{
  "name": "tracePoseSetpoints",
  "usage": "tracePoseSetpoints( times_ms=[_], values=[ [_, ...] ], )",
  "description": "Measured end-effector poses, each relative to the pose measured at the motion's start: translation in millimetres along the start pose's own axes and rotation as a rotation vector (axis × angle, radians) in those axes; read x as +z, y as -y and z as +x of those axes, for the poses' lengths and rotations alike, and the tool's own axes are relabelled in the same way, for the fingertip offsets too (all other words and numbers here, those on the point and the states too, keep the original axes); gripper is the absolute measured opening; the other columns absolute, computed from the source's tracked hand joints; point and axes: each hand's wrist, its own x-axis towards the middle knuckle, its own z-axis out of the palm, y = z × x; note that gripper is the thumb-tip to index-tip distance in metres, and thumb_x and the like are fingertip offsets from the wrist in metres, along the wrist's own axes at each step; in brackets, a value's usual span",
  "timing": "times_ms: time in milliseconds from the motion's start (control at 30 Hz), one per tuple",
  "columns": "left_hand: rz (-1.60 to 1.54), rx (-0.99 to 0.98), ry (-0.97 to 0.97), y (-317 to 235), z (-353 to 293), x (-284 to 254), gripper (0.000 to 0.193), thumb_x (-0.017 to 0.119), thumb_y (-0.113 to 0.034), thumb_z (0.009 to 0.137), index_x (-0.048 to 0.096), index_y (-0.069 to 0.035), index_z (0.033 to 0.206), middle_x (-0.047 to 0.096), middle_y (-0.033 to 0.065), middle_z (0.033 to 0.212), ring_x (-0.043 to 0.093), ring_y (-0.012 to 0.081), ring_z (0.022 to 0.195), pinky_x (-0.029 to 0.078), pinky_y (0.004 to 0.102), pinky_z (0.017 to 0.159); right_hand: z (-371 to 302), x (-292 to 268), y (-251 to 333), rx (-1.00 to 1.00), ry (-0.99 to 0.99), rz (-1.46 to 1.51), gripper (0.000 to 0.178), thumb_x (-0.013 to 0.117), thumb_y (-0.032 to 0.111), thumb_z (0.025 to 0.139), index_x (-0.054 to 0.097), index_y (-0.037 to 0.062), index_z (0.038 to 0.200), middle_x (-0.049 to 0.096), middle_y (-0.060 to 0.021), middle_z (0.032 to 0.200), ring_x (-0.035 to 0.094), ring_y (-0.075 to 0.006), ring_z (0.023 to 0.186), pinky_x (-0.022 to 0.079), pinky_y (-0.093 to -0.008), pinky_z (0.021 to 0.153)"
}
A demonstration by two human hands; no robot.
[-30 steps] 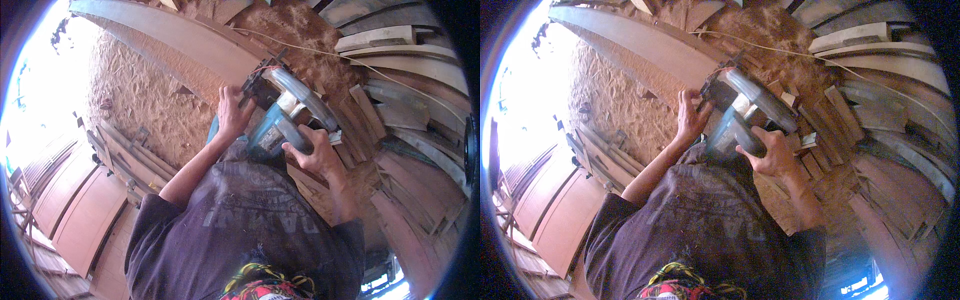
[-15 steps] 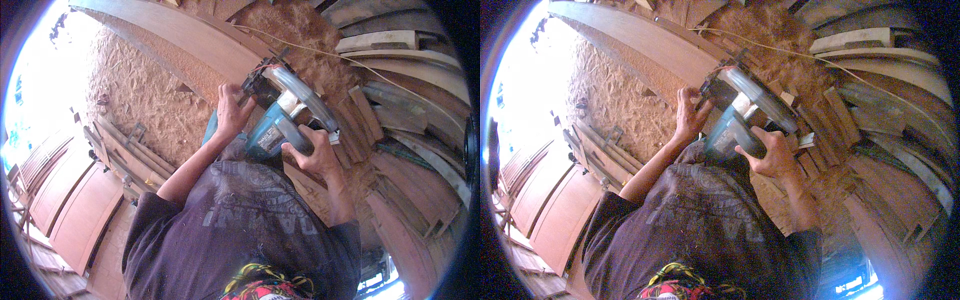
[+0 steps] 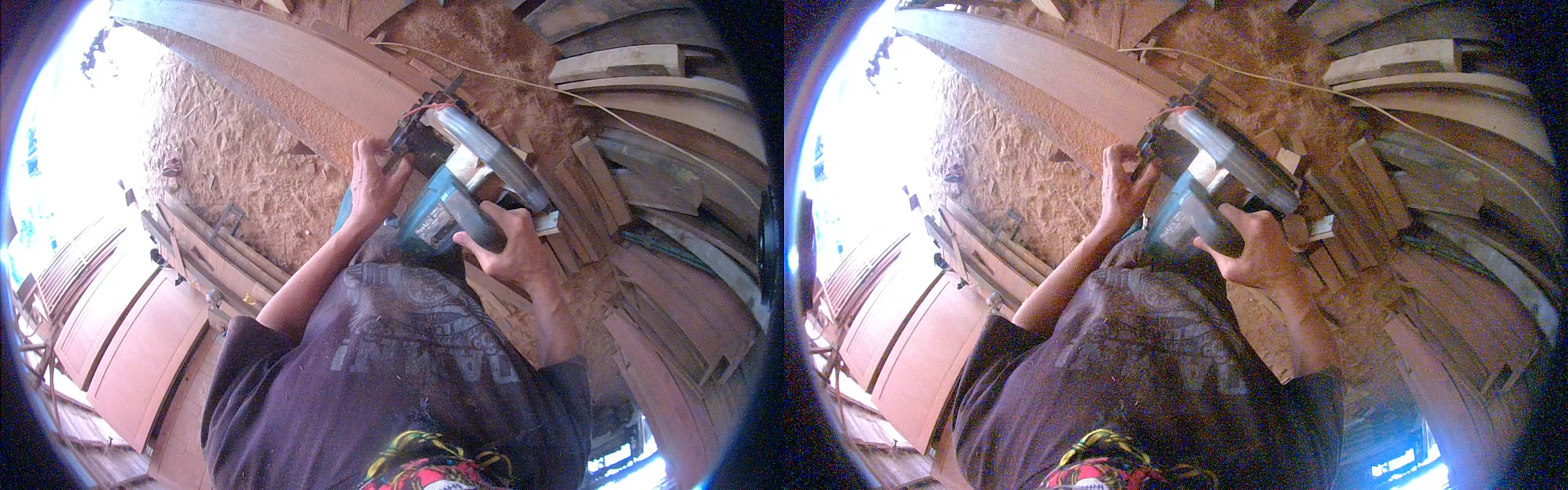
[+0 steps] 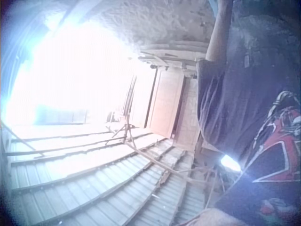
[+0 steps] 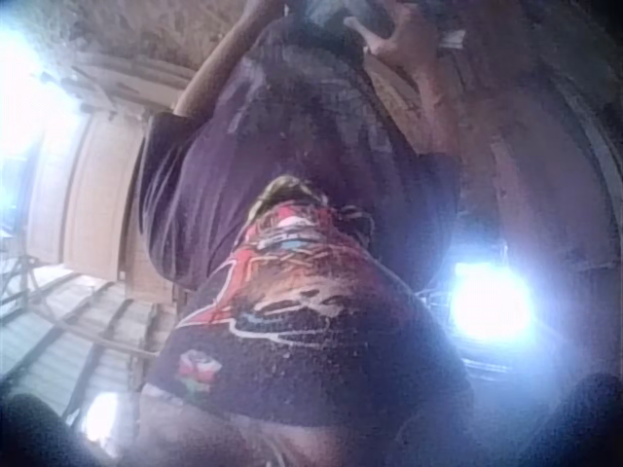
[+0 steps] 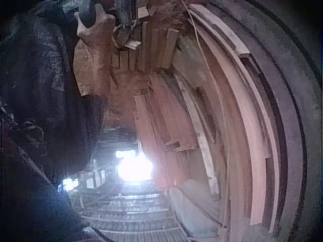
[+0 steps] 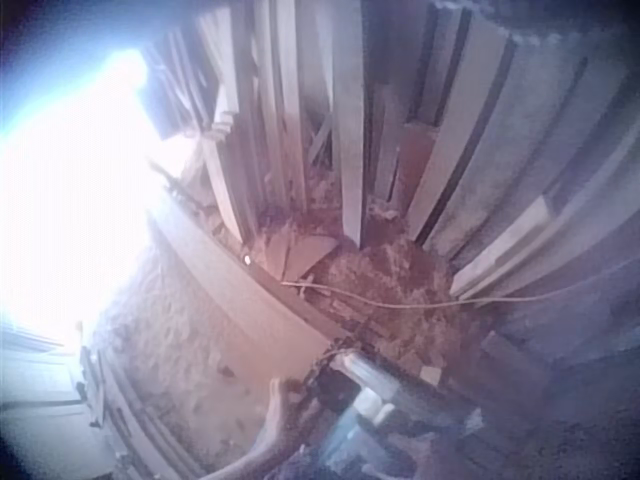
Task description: The person selects a long plank from a stack, positions it on a workbench, and uses a circular saw to cut the wood. The person handles the saw with both hands and guides it along the plank to make a cut.
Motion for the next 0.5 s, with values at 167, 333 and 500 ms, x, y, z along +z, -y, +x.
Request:
tracePoseSetpoints(
  times_ms=[167,333,500],
  values=[
    [-0.008,-0.021,0.023,0.2,0.7,-2.0,0.05,0.08,-0.029,0.088,0.051,-0.002,0.12,0.054,0.0183,0.115,0.058,0.0358,0.112,0.047,0.0458,0.098,1.4,2.9,-4.6,0.016,0.025,0.076,0.034,0.088,0.03,0.081,0.069,0.0052,0.095,0.071,-0.0221,0.079,0.073,-0.042,0.075,0.057,-0.0477,0.066],
    [-0.015,-0.037,0.017,-0.6,-0.7,-2.1,0.05,0.08,-0.03,0.089,0.052,-0.002,0.12,0.055,0.0187,0.115,0.059,0.0359,0.111,0.048,0.0457,0.097,1.4,5.4,-9.0,0.013,0.039,0.075,0.035,0.088,0.03,0.081,0.069,0.005,0.095,0.071,-0.0226,0.079,0.073,-0.0429,0.076,0.057,-0.0488,0.067],
    [-0.015,-0.03,0.014,-2.3,-0.6,-4.0,0.049,0.079,-0.03,0.089,0.052,-0.001,0.12,0.056,0.019,0.114,0.059,0.0362,0.11,0.048,0.0457,0.098,2.1,3.9,-4.7,-0.001,0.027,0.037,0.035,0.088,0.029,0.082,0.068,0.0041,0.096,0.071,-0.0235,0.08,0.072,-0.0439,0.076,0.056,-0.0495,0.067]
  ],
)
